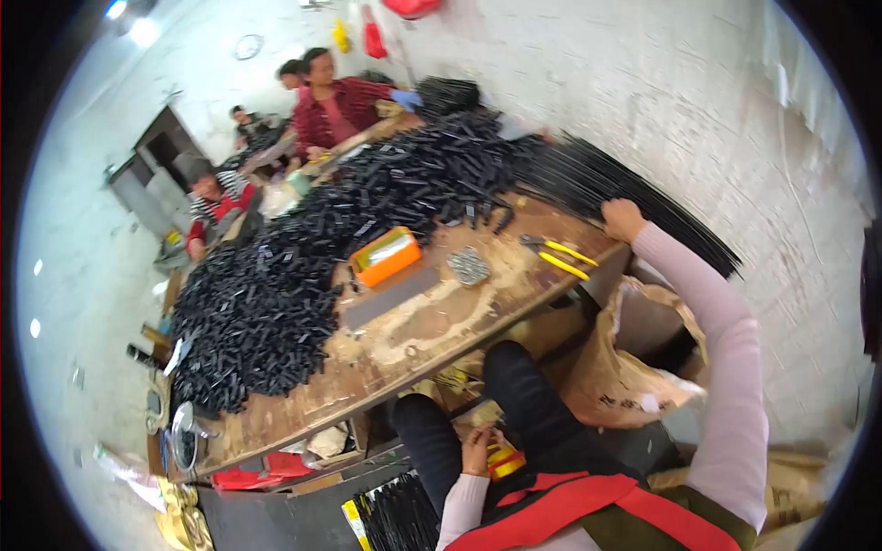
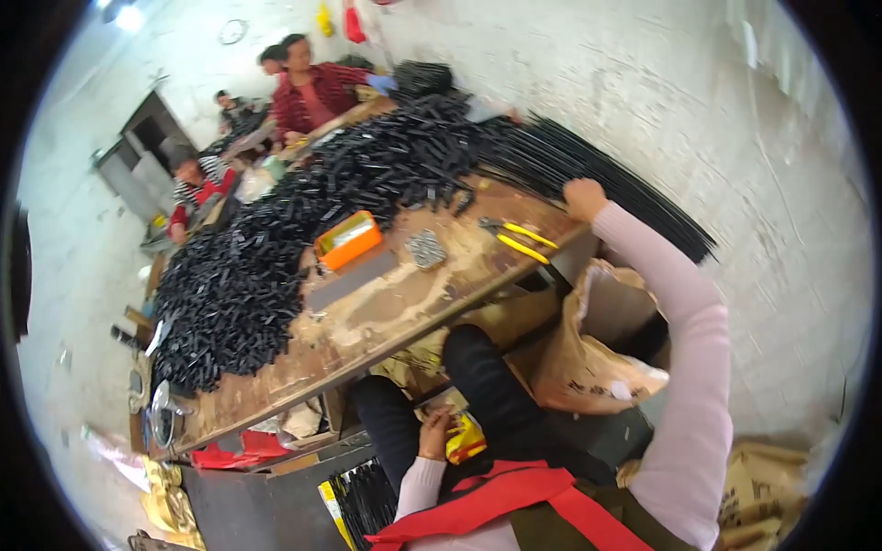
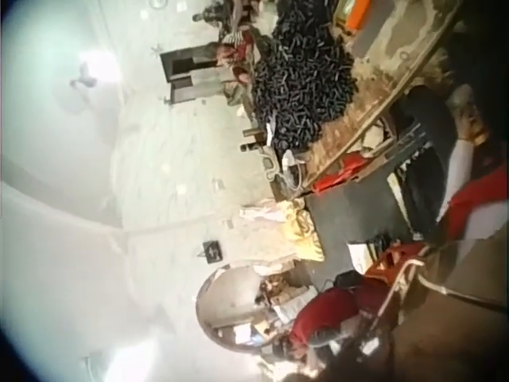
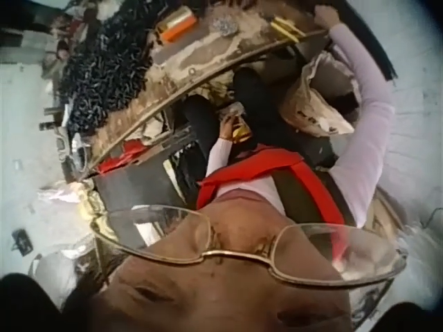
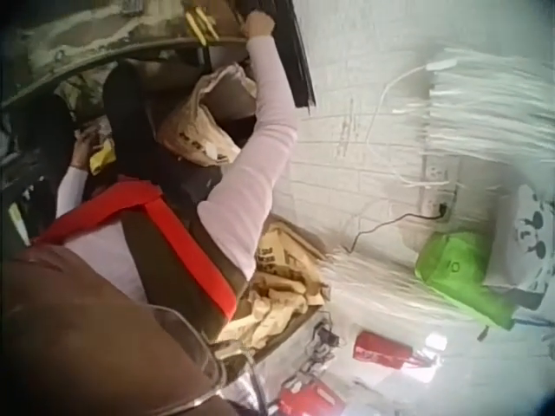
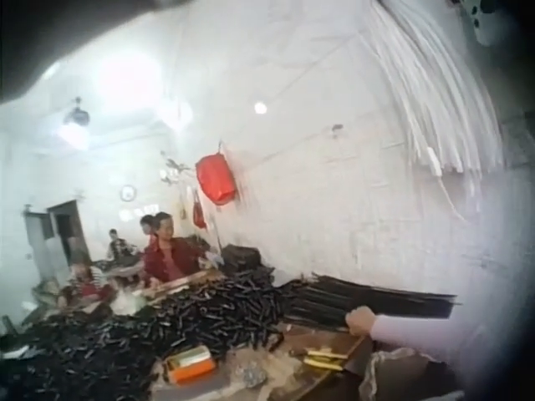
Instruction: Gathering, measuring, and trimming black plastic or rubber strips using pliers at a workbench.
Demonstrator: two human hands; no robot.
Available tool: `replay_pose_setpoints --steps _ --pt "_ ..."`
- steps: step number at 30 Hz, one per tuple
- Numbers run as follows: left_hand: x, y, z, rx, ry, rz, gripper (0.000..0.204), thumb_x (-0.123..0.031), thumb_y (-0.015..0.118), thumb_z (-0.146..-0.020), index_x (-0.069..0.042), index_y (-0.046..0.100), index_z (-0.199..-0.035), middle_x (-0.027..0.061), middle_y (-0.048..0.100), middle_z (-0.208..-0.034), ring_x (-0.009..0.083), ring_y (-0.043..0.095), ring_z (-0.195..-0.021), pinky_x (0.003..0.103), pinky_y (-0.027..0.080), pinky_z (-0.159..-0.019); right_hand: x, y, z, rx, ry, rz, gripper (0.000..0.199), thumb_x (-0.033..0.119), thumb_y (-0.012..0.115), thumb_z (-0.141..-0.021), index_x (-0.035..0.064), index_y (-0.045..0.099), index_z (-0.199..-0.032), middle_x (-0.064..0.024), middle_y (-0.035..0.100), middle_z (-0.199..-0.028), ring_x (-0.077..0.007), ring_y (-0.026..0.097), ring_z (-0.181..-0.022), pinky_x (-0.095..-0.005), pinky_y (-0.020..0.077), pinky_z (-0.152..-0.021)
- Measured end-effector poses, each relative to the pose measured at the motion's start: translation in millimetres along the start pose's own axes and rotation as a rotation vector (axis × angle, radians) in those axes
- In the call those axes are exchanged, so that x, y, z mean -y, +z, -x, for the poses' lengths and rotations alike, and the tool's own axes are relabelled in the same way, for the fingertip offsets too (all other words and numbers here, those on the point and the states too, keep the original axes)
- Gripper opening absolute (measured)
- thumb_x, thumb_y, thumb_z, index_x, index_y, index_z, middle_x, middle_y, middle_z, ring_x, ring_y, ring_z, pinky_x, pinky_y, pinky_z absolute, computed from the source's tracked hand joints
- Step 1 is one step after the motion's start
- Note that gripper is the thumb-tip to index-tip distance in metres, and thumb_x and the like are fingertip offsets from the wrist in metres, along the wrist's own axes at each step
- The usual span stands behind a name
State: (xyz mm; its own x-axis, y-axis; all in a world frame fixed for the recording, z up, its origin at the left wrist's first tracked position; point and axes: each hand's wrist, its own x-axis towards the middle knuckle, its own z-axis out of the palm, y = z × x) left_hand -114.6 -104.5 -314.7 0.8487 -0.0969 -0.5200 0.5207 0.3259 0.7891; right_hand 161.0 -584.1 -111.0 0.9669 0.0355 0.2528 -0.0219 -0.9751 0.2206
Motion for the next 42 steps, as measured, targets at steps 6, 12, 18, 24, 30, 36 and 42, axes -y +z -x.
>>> replay_pose_setpoints --steps 6,12,18,24,30,36,42 --pt "13 -4 -12 0.053 -0.088 -0.041 0.025 -0.019 0.049 -0.101 -0.006 0.062 -0.119 0.0072 0.069 -0.095 0.0166 0.066 -0.08 0.031 0.056 -0.072 -10 46 24 -0.284 -0.021 0.19 0.004 0.008 0.062 -0.077 0.0066 0.062 -0.08 -0.0125 0.065 -0.077 -0.0283 0.066 -0.073 -0.0396 0.0526 -0.064" --pt "4 -14 0 0.034 -0.087 0.045 0.024 -0.015 0.048 -0.101 -0.006 0.063 -0.118 0.0064 0.069 -0.096 0.0166 0.066 -0.081 0.03 0.057 -0.073 -13 48 13 -0.292 0.132 0.04 0.012 0.01 0.064 -0.076 0.0024 0.062 -0.085 -0.0154 0.065 -0.08 -0.0324 0.065 -0.077 -0.0402 0.0541 -0.068" --pt "-2 -15 -5 0.041 -0.083 0.136 0.025 -0.014 0.047 -0.102 -0.006 0.064 -0.118 0.0064 0.069 -0.095 0.0155 0.067 -0.081 0.029 0.057 -0.074 -5 61 19 -0.331 0.061 0.23 0.015 0.011 0.059 -0.084 0.0009 0.061 -0.095 -0.0174 0.063 -0.091 -0.0324 0.063 -0.086 -0.0369 0.0539 -0.072" --pt "-1 -22 4 0.067 -0.072 0.224 0.025 -0.014 0.049 -0.101 -0.006 0.064 -0.119 0.0059 0.07 -0.094 0.0145 0.067 -0.082 0.027 0.056 -0.074 18 -7 7 0.245 0.18 0.009 0.02 0.012 0.062 -0.08 -0.0038 0.067 -0.091 -0.0266 0.066 -0.1 -0.0409 0.065 -0.098 -0.0437 0.0549 -0.084" --pt "-7 -19 1 0.09 -0.053 0.272 0.025 -0.015 0.049 -0.102 -0.007 0.065 -0.118 0.0049 0.069 -0.095 0.0127 0.067 -0.082 0.026 0.055 -0.073 -30 25 6 0.066 0.112 0.095 0.028 0.019 0.075 -0.073 -0.0015 0.066 -0.089 -0.0243 0.067 -0.091 -0.0415 0.067 -0.088 -0.0457 0.0556 -0.08" --pt "-3 -23 8 0.095 -0.023 0.32 0.025 -0.016 0.048 -0.102 -0.008 0.064 -0.119 0.004 0.069 -0.094 0.0114 0.065 -0.08 0.025 0.054 -0.073 -14 28 4 -0.098 0.203 0.099 0.019 0.015 0.071 -0.076 0.0016 0.064 -0.087 -0.0219 0.067 -0.088 -0.0385 0.068 -0.086 -0.0447 0.0558 -0.076" --pt "-4 -27 -1 0.095 -0.009 0.327 0.024 -0.015 0.048 -0.102 -0.007 0.065 -0.116 0.0042 0.069 -0.093 0.0115 0.065 -0.078 0.024 0.054 -0.07 -18 33 0 -0.141 0.332 0.126 0.012 0.011 0.067 -0.077 0.0042 0.064 -0.086 -0.0189 0.068 -0.087 -0.036 0.068 -0.085 -0.0439 0.0559 -0.075"
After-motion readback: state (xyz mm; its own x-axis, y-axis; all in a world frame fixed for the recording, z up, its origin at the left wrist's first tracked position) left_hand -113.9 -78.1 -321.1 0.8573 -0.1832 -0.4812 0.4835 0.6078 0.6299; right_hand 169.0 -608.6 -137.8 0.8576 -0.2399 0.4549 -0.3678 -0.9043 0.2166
